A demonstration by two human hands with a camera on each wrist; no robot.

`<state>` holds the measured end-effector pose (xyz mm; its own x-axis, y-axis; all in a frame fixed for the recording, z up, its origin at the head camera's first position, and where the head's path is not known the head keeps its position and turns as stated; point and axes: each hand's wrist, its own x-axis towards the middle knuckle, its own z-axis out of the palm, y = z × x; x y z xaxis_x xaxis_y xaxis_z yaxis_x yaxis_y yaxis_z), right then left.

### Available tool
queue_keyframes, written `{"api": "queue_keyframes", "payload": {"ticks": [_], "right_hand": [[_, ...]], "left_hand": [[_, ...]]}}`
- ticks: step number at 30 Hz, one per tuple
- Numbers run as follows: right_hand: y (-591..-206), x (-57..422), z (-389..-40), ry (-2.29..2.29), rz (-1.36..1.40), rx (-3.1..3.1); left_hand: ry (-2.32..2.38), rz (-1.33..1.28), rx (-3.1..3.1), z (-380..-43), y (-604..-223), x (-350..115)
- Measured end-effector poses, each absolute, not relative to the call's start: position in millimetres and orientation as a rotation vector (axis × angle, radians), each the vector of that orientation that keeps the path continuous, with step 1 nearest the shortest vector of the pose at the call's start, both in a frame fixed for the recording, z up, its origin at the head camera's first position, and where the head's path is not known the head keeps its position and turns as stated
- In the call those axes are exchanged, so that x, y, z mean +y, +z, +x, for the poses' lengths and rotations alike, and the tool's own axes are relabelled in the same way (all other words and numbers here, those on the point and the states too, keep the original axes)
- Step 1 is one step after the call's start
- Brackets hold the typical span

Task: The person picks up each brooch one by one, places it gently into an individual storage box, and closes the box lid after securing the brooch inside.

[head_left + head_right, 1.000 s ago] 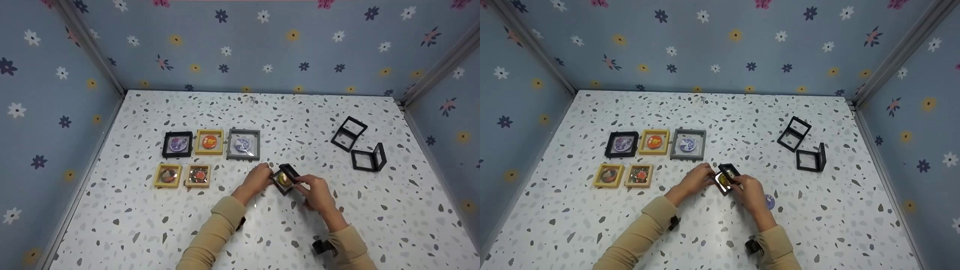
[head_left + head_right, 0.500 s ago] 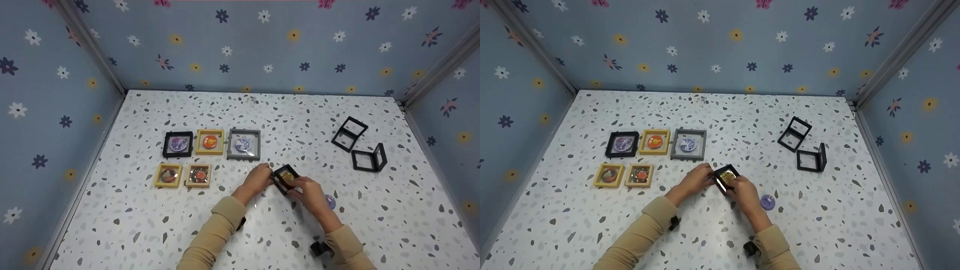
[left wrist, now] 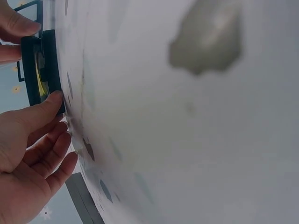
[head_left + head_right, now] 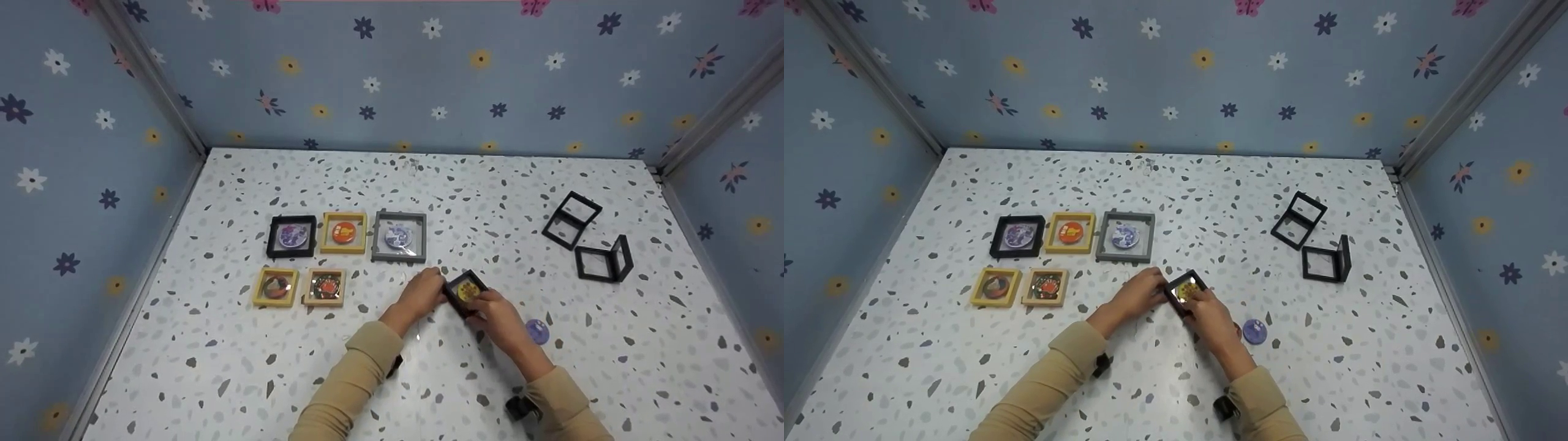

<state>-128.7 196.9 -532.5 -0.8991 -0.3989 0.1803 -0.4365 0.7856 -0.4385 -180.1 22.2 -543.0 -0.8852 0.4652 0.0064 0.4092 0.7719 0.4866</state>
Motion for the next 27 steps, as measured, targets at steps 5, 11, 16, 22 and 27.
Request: {"api": "queue_keyframes", "payload": {"ticks": [5, 11, 16, 22, 27], "right_hand": [[-534.0, 195.4, -128.0, 0.713, 0.699, -2.905], [-533.7, 194.2, -126.8, 0.729, 0.697, -2.902], [-534.0, 193.8, -127.0, 0.739, 0.706, -2.896], [-534.0, 193.4, -128.5, 0.675, 0.756, -2.887], [-532.4, 194.2, -129.9, 0.598, 0.841, -2.873]], "left_hand": [[0.718, 0.716, 2.85, -179.7, -542.1, 22.4], [0.732, 0.702, 2.84, -180.0, -542.0, 22.9], [0.723, 0.712, 2.851, -180.3, -541.6, 22.7], [0.721, 0.726, 2.855, -180.7, -542.3, 22.6], [0.72, 0.744, 2.861, -181.0, -542.7, 22.7]]}}
